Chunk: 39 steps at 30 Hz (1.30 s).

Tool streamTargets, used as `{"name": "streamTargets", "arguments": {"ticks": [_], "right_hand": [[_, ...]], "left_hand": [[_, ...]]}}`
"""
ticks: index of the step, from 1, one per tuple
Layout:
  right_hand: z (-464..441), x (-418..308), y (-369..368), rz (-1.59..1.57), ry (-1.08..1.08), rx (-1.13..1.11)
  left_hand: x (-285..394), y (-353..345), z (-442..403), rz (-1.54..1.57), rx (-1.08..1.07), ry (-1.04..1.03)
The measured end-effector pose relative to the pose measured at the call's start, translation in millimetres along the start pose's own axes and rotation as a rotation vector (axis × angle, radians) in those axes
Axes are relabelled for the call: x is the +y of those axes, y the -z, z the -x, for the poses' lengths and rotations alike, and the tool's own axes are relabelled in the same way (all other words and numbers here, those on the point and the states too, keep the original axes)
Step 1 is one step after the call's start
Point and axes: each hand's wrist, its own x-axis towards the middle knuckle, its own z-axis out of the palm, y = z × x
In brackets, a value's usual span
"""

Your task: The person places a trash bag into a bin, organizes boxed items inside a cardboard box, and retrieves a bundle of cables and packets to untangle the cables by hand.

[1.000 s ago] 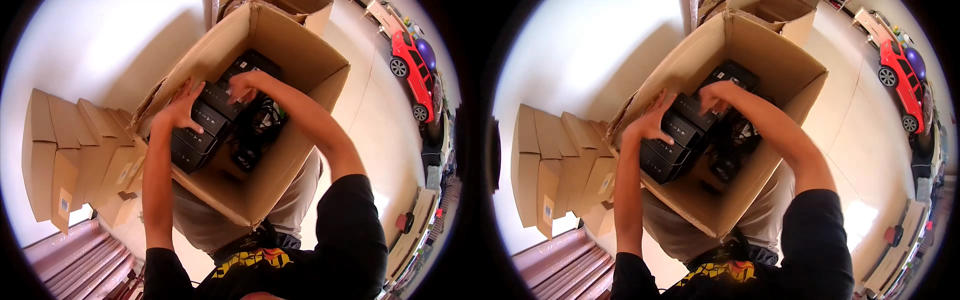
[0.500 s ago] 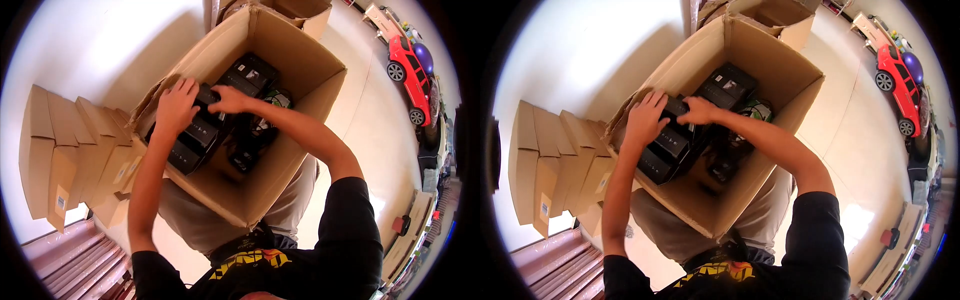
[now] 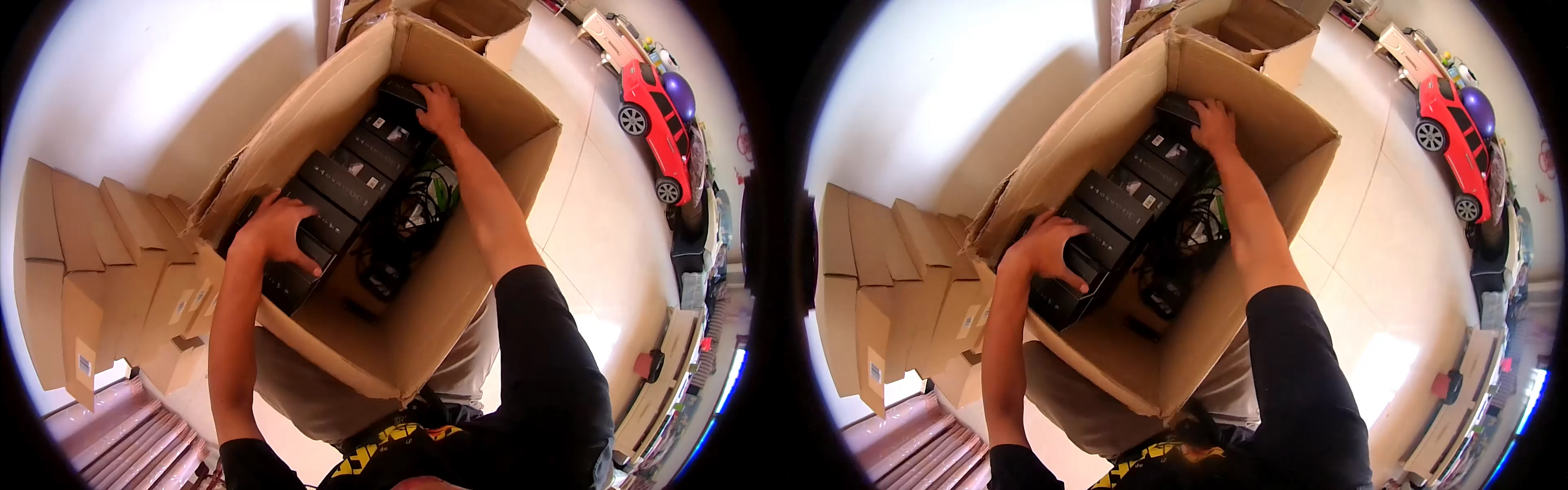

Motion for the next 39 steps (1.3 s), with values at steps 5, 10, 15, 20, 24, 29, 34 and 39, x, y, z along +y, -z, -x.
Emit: {"name": "streamTargets", "arguments": {"ticks": [5,10,15,20,24,29,34,39], "right_hand": [[15.2,-10.5,-48.1,0.535,0.024,-0.013],[10.2,-44.3,-7.0,0.666,0.013,-0.302],[37.6,-112.6,31.1,0.042,0.549,0.127],[145.7,-208.0,54.1,-0.562,0.547,-0.494],[196.5,-242.5,58.6,-0.469,0.45,-0.71],[186.0,-244.3,82.6,-0.371,0.376,-0.543],[47.4,-139.7,98.3,-0.638,0.102,-0.359],[8.6,-49.9,79.5,-0.375,0.109,-0.177]], "left_hand": [[-4.9,-4.6,10.8,-0.043,0.023,0.039],[-5.5,2.8,17.6,-0.053,0.071,0.099],[-15.3,-6.7,25.4,-0.027,0.31,0.083],[-17.1,-0.8,21.2,-0.195,0.532,0.103],[-3.4,5.6,22.0,-0.281,0.653,0.202],[3.3,7.4,29.7,-0.155,0.477,0.215],[0.5,1.7,39.3,0.26,0.244,-0.167],[-9.1,-11.6,37.8,0.163,-0.173,-0.154]]}}
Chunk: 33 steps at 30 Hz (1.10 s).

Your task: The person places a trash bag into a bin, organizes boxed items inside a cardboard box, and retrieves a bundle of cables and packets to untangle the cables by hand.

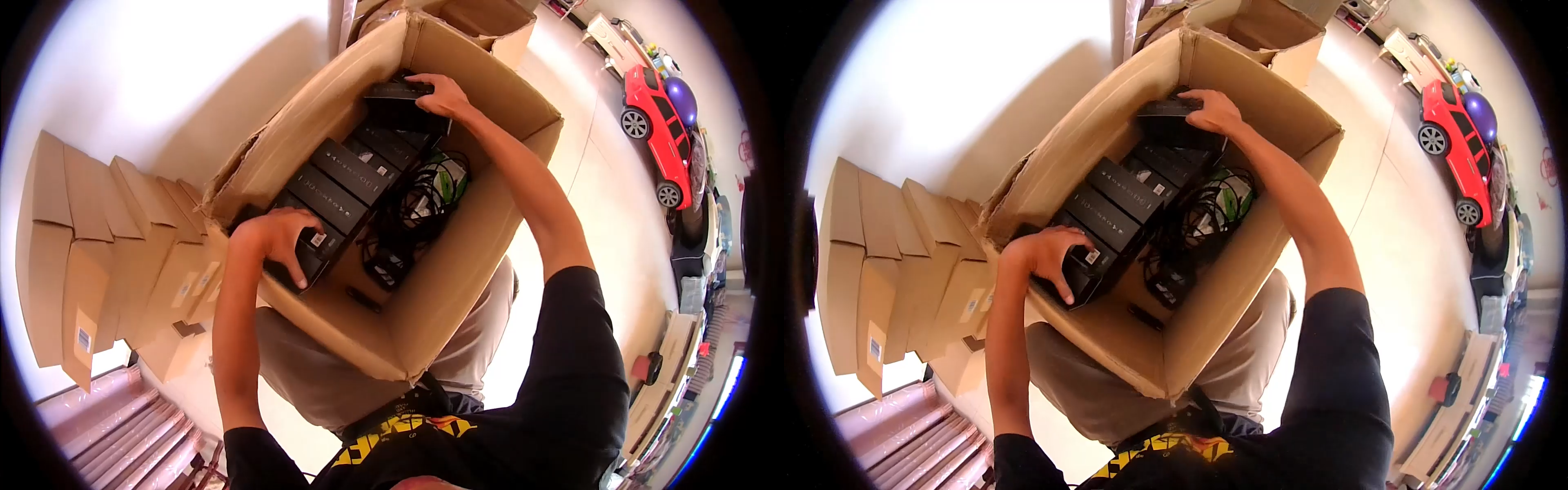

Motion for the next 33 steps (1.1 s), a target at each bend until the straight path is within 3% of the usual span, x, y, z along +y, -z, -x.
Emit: {"name": "streamTargets", "arguments": {"ticks": [3,6,7,10,13,15,18,19,22,23,24,26,28,33], "right_hand": [[-15.6,54.2,-33.5,0.249,0.128,0.082],[1.7,49.6,-66.1,0.278,-0.165,0.046],[1.4,47.1,-72.7,0.414,-0.281,-0.088],[11.0,55.9,-102.4,0.642,-0.197,-0.086],[7.6,44.7,-90.7,0.748,-0.209,-0.181],[13.0,18.5,-78.8,0.838,-0.15,-0.2],[36.2,-17.0,-99.1,0.836,0.236,0.187],[37.0,-33.5,-105.1,0.824,0.441,0.407],[63.5,-98.0,-110.3,0.435,0.698,-0.043],[81.3,-125.9,-104.6,0.288,0.69,-0.18],[103.5,-151.7,-103.3,0.142,0.679,-0.315],[148.9,-182.5,-115.8,-0.179,0.373,-0.493],[172.4,-187.1,-143.0,-0.042,0.477,-0.319],[157.2,-193.5,-123.3,0.094,0.46,-0.42]], "left_hand": [[-6.7,-2.6,4.8,-0.23,-0.045,0.154],[-9.9,-4.2,1.9,-0.264,-0.095,0.249],[-10.1,-4.9,-0.2,-0.252,-0.111,0.269],[-11.7,-10.2,-5.0,-0.29,-0.135,0.209],[-17.6,-9.6,-1.6,-0.306,-0.028,0.092],[-3.7,7.7,2.7,-0.395,0.015,0.167],[-8.2,1.9,12.5,-0.383,0.162,0.23],[-14.5,-0.9,13.9,-0.368,0.232,0.239],[-11.8,3.4,5.7,-0.374,0.218,0.386],[-10.6,2.6,5.4,-0.421,0.318,0.353],[-8.3,2.8,3.5,-0.381,0.357,0.359],[-4.2,5.4,-1.0,-0.301,0.44,0.366],[-9.8,1.2,-2.6,-0.367,0.483,0.355],[-11.1,2.0,-4.3,-0.36,0.59,0.344]]}}
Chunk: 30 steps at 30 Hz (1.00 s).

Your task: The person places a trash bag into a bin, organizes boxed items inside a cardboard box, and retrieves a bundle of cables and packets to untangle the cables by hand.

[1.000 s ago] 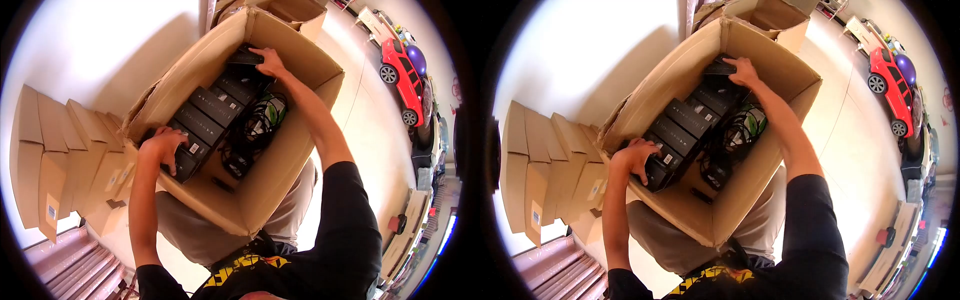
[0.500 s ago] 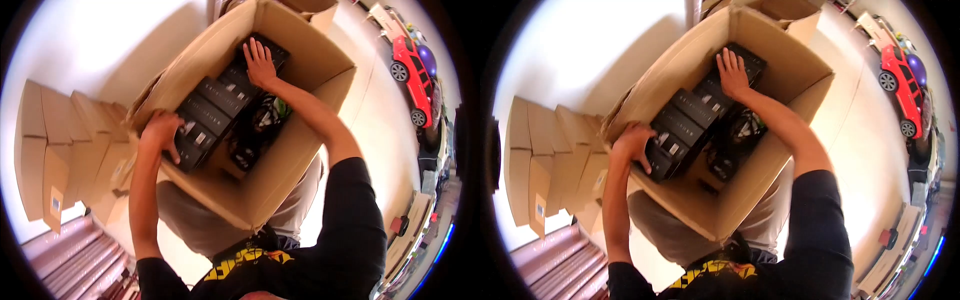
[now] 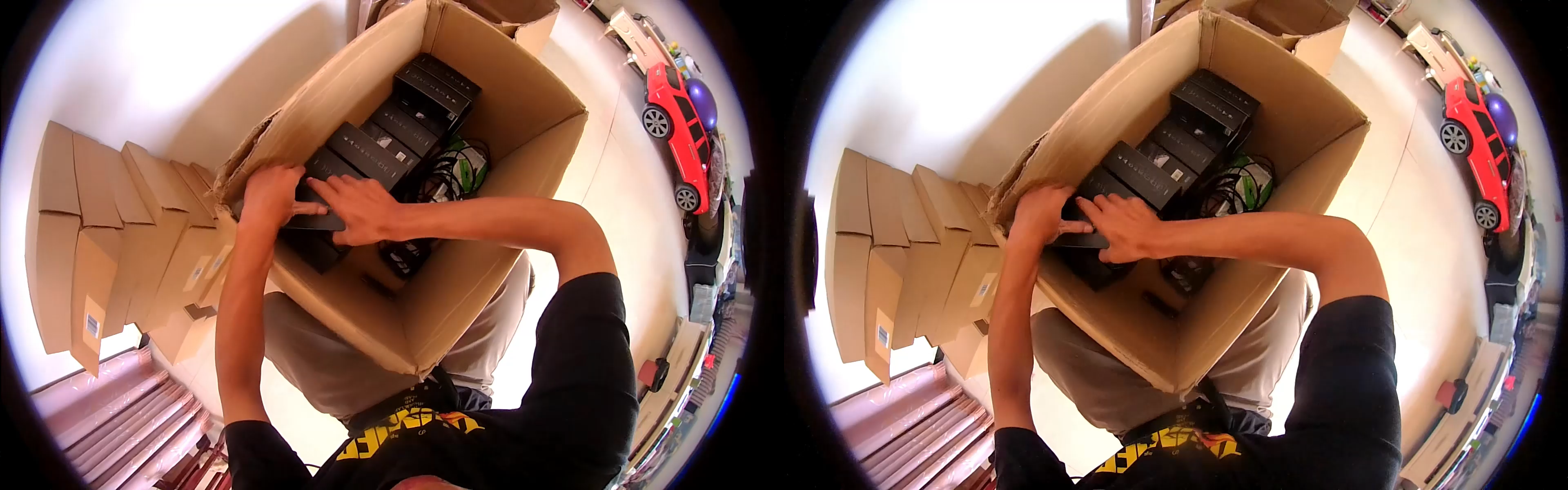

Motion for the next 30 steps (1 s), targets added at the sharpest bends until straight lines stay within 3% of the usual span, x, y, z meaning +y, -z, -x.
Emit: {"name": "streamTargets", "arguments": {"ticks": [2,5,8,9,11,13,17,18,21,22,26,29,30], "right_hand": [[6.4,7.4,24.3,-0.066,-0.06,0.015],[13.3,41.5,83.0,-0.054,-0.204,0.136],[20.4,119.1,112.2,0.074,-0.246,0.36],[24.9,132.0,124.5,0.07,-0.366,0.279],[20.7,176.4,113.0,0.155,-0.51,0.236],[11.7,220.2,78.9,0.269,-0.458,0.227],[-15.1,225.6,27.0,0.556,-0.576,0.24],[-22.3,226.7,20.7,0.872,-0.548,0.121],[-29.8,223.3,10.8,0.939,-0.535,0.166],[-36.5,221.6,11.8,0.821,-0.662,0.141],[-41.1,218.8,8.2,0.512,-0.796,0.271],[-32.3,205.3,14.6,0.128,-0.915,0.561],[-29.9,195.0,23.9,0.003,-1.018,0.795]], "left_hand": [[9.5,7.2,-0.5,0.069,0.03,0.1],[22.7,16.0,-3.9,0.228,0.418,0.007],[27.7,15.4,-7.5,0.223,0.399,0.005],[28.3,9.0,-9.7,0.219,0.416,-0.021],[22.5,0.8,-7.6,0.132,0.192,-0.065],[19.6,-2.3,-7.3,0.012,-0.01,-0.124],[6.9,-20.3,-1.2,0.124,-0.26,-0.107],[9.4,-16.0,3.9,0.102,-0.261,-0.134],[8.3,-15.4,5.0,0.174,-0.305,-0.138],[10.8,-14.4,6.8,0.176,-0.322,-0.109],[13.5,-15.3,4.9,0.18,-0.322,-0.111],[17.2,-10.3,1.4,0.194,-0.352,-0.108],[16.2,-10.0,3.2,0.21,-0.36,-0.107]]}}
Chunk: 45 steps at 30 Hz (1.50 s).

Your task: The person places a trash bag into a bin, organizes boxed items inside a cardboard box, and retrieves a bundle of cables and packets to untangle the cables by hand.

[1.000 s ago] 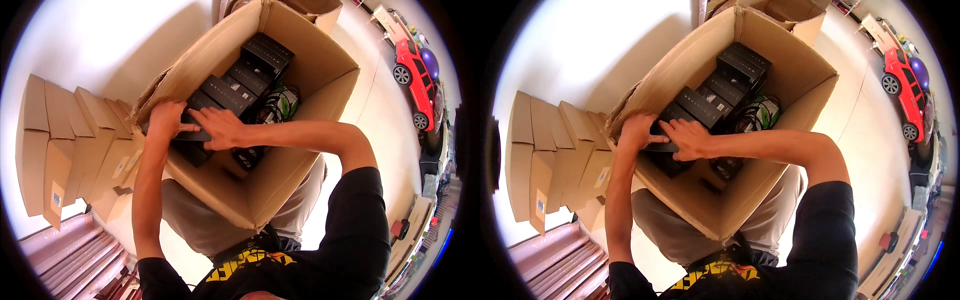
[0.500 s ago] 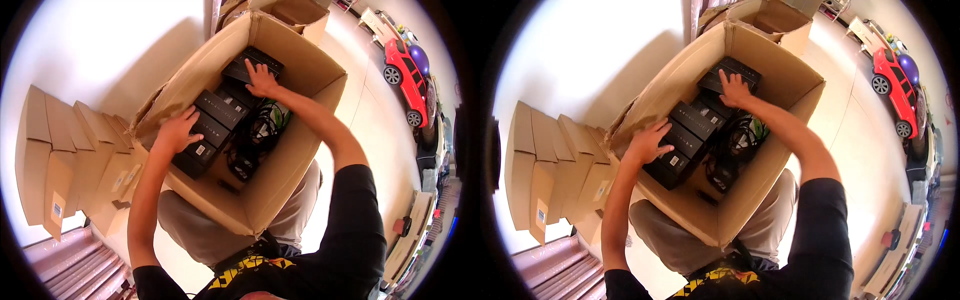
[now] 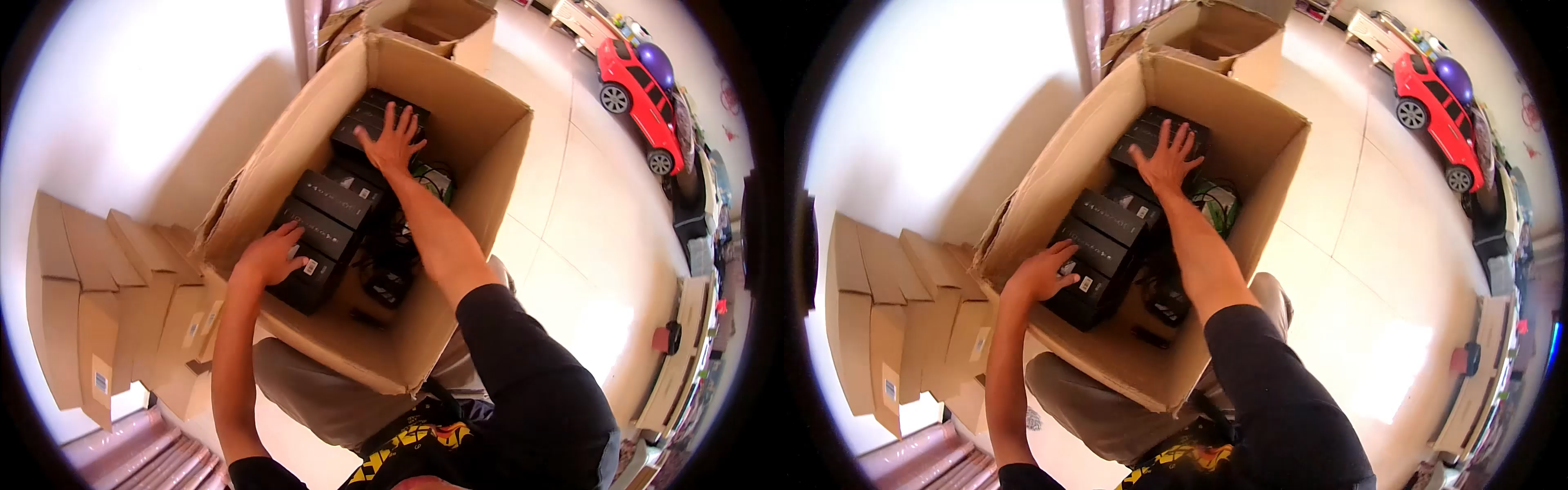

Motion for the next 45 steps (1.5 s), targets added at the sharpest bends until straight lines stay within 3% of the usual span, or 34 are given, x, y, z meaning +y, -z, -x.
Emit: {"name": "streamTargets", "arguments": {"ticks": [4,7,8,10,13,16,19,22,25,28,34,37,43,45], "right_hand": [[-43.4,67.2,-26.5,-0.883,-0.583,0.338],[-93.4,119.8,-98.0,-1.626,-0.645,0.027],[-98.5,112.0,-94.9,-1.33,-0.639,-0.095],[-81.1,115.6,-87.4,-1.084,-0.671,-0.159],[-58.7,121.8,-67.6,-1.265,-0.746,-0.023],[-43.0,126.8,-56.9,-1.455,-0.811,0.121],[-41.3,133.6,-86.2,-1.499,-1.016,0.184],[-42.8,137.1,-117.3,-1.383,-0.801,-0.158],[-42.4,168.1,-106.9,-1.48,-0.63,-0.361],[-51.5,164.7,-112.4,-1.398,-0.698,-0.359],[-53.4,166.5,-126.9,-1.604,-0.624,-0.386],[-47.3,157.3,-110.8,-1.535,-0.669,-0.372],[-46.1,175.4,-112.8,-1.471,-0.555,-0.449],[-56.2,170.6,-118.3,-1.464,-0.679,-0.405]], "left_hand": [[-10.8,-6.3,-4.3,-0.024,-0.002,-0.004],[-28.2,-17.8,-15.9,-0.022,0.01,-0.094],[-20.7,-11.3,-18.1,-0.001,0.023,-0.071],[1.4,-3.8,-6.5,0.059,0.015,-0.007],[-9.8,-12.4,-11.8,0.062,0.04,-0.098],[-6.6,-10.8,-8.4,0.078,0.046,-0.064],[-16.4,-15.5,-7.5,0.019,0.021,-0.023],[-15.4,-13.0,-10.1,0.028,0.004,-0.027],[-8.5,-11.5,-14.3,-0.001,0.031,-0.046],[-7.5,-11.4,-16.0,0.019,0.048,-0.065],[-2.3,-8.8,-9.0,0.025,-0.019,-0.002],[2.9,-6.9,-12.1,0.008,-0.022,-0.033],[4.0,-11.5,-16.2,0.042,0.006,-0.039],[4.7,-9.5,-15.0,0.046,-0.004,-0.018]]}}
